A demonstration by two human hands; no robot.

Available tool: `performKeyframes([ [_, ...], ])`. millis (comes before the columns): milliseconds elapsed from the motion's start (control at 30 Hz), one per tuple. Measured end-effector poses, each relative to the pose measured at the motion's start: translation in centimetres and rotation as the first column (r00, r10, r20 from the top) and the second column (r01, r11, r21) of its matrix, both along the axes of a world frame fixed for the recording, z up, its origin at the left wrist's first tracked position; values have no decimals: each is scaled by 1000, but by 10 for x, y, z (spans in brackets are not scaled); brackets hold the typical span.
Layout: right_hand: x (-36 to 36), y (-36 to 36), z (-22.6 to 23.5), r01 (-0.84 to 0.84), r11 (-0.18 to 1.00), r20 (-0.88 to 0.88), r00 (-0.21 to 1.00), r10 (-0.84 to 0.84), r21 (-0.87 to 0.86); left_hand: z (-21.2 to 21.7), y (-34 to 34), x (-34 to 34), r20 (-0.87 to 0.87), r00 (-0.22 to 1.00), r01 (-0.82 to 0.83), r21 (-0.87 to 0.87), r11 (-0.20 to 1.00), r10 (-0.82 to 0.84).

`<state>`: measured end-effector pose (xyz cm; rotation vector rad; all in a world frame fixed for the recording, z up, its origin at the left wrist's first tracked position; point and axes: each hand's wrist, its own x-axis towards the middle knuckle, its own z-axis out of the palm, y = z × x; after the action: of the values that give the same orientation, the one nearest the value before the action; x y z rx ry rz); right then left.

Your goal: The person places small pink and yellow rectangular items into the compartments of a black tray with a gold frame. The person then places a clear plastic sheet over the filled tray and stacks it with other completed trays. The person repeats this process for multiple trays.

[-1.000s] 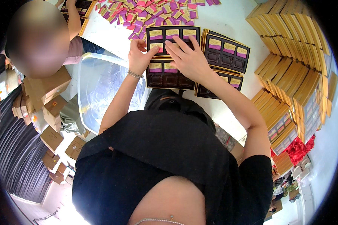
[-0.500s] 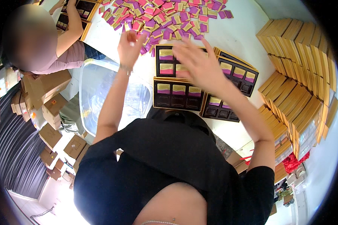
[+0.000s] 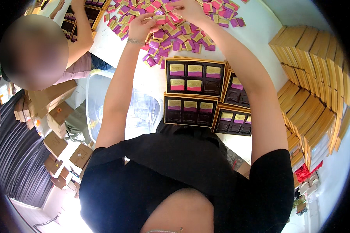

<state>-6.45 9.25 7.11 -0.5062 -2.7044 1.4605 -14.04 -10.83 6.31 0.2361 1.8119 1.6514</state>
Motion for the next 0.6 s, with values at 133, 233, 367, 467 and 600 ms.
performKeyframes([
  [133,50,-4,47,63,905,-128,984,-128,-421,58,-9,34,57,989,127,119,985,-134],
  [233,114,4,103,89,787,111,994,-27,-610,91,-8,70,55,976,199,181,963,-212],
  [367,193,-2,122,-267,964,-34,963,266,-23,106,-21,138,-201,930,310,-20,951,-307],
  [467,235,-22,125,-275,935,-17,958,286,224,112,-19,196,-347,874,283,-203,937,-339],
  [600,270,-22,113,-157,960,7,987,160,233,94,-7,230,-506,803,226,-231,946,-315],
])
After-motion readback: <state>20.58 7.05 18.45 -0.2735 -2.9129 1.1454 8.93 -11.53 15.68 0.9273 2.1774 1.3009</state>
